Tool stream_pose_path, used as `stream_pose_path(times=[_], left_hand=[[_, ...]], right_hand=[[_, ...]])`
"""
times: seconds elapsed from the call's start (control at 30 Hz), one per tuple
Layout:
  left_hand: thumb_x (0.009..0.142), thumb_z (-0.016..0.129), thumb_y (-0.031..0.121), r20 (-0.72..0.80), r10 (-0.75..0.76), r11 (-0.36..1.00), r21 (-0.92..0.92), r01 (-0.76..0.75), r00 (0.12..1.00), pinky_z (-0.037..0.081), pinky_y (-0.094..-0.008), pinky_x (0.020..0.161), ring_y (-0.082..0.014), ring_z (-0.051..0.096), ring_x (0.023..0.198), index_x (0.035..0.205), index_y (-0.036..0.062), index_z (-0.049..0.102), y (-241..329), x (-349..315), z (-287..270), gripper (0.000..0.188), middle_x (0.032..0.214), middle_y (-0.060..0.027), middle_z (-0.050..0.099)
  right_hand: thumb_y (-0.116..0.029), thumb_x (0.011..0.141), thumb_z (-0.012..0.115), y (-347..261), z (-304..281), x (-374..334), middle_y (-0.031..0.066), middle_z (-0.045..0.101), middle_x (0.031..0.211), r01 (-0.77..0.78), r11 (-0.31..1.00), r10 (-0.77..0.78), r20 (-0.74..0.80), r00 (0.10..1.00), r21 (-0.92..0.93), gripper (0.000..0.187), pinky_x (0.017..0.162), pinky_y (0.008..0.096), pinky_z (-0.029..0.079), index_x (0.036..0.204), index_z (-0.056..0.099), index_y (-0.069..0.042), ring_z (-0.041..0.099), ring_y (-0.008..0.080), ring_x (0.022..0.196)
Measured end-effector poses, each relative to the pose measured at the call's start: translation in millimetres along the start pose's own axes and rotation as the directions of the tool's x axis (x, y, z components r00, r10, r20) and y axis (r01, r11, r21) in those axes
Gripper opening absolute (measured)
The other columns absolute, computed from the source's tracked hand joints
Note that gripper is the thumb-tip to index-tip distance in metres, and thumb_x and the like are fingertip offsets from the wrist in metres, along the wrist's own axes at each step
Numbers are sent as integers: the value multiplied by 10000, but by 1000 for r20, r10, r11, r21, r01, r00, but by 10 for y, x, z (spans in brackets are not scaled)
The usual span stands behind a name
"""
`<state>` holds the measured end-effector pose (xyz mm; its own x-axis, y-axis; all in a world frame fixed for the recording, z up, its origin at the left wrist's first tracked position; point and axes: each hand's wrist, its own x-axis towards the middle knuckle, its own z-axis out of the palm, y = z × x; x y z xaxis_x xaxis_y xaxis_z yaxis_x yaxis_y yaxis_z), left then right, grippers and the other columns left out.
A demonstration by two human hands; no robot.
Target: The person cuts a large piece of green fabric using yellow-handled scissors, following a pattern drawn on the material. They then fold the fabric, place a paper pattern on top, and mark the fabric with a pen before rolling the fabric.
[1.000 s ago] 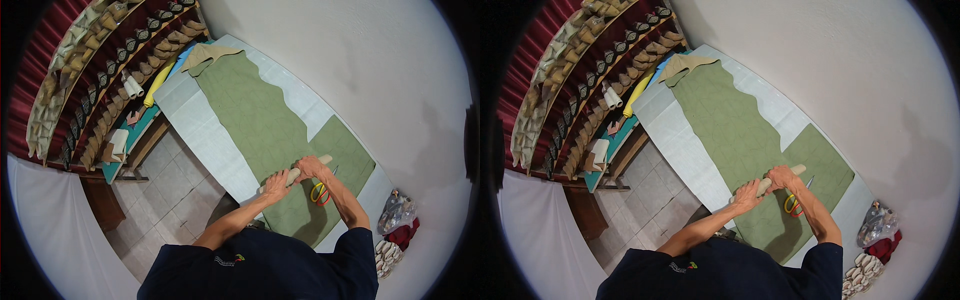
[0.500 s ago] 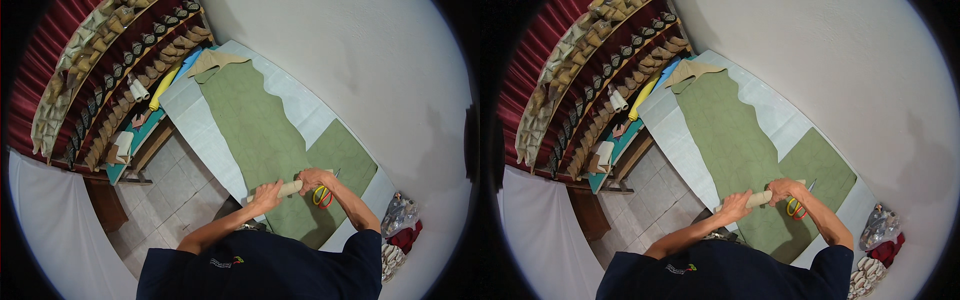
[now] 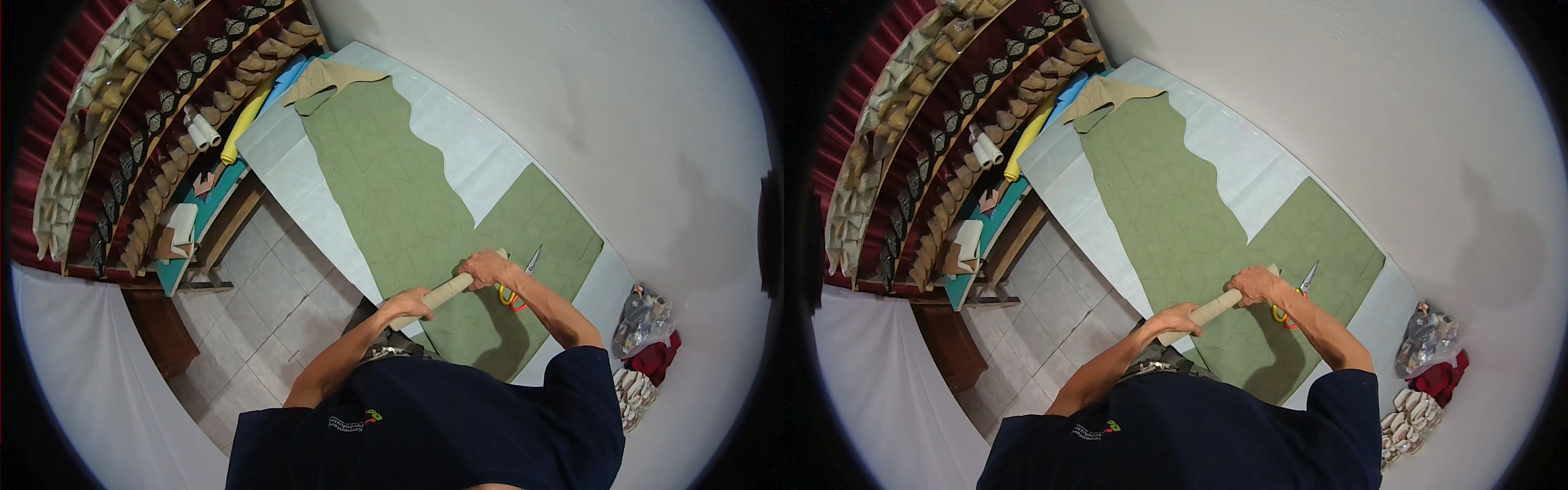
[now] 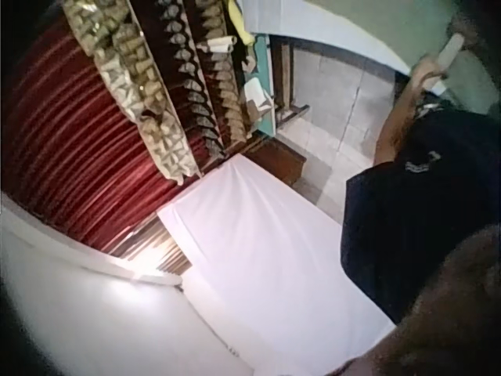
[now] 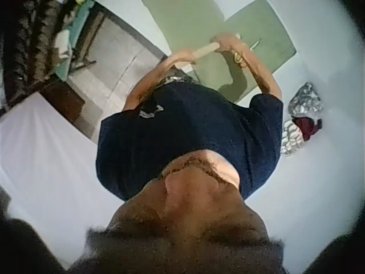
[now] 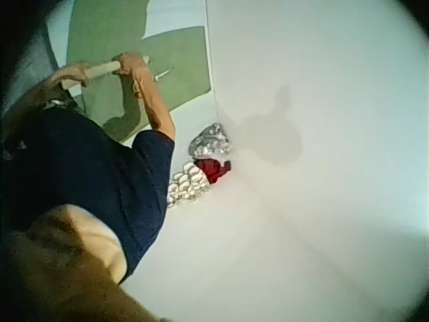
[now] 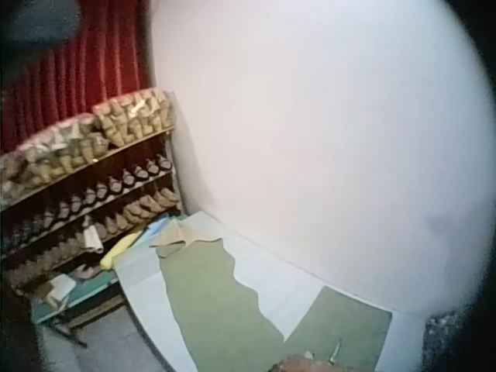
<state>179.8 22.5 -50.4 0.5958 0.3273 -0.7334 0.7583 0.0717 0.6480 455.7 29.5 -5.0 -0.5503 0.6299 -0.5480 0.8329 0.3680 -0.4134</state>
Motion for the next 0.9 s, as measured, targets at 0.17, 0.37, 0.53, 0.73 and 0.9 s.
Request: stream_pose_path(times=[0.17, 0.37, 0.53, 0.73, 0.9], left_hand=[[731, 845, 259, 92, 73, 997, -39, -70, 993, 538, -414, 869, -301, 700, 1006, 1298, 37, 623, -106, -65, 158, 648, 1097, -144, 735], [805, 777, 193, 242, 147, 986, 44, -162, 959, 510, -359, 876, -236, 639, 1020, 1305, 21, 602, 105, -73, 211, 557, 1084, -155, 687], [839, 757, 190, 54, 468, 748, -556, -363, 882, 511, -372, 873, -262, 639, 1015, 1307, 12, 572, 855, -469, 72, 533, 1088, -156, 678], [908, 677, 168, 63, 528, 832, 161, -531, 847, 499, -453, 897, -396, 631, 1064, 1217, -39, 559, 966, -490, 197, 391, 1135, -247, 645], [958, 660, 227, 265, 532, 744, 306, -594, 804, 507, -452, 912, -387, 646, 1018, 1274, -57, 597, 511, -494, 193, 429, 1188, -229, 665]], right_hand=[[-361, 729, 830, -119, 130, -134, 62, 739, 955, -178, 980, 156, 217, 964, 89, 438, 767, 469, 557, 1122, 701, -217, 719, 321, 940], [-211, 806, 757, -182, 418, -511, 34, 698, 1124, -242, 960, 169, -394, 903, -143, 240, 1071, 565, 416, 1044, 734, -192, 623, 309, 1180], [-195, 921, 701, -738, -309, -898, 139, 471, 1505, -203, 878, 429, -901, -73, 434, 441, 1186, 645, 261, 1349, 601, -167, 473, 369, 1383], [-385, 933, 752, -1094, 102, -853, 206, 241, 1680, 519, 246, 928, -354, 118, 818, 963, 1179, 442, 350, 1654, 185, -91, 420, 360, 1434], [-321, 941, 746, -1349, 688, -194, 233, 690, 1231, 164, 187, 962, -214, 170, 969, 564, 956, 383, 496, 1317, 596, 72, 651, 293, 1090]])
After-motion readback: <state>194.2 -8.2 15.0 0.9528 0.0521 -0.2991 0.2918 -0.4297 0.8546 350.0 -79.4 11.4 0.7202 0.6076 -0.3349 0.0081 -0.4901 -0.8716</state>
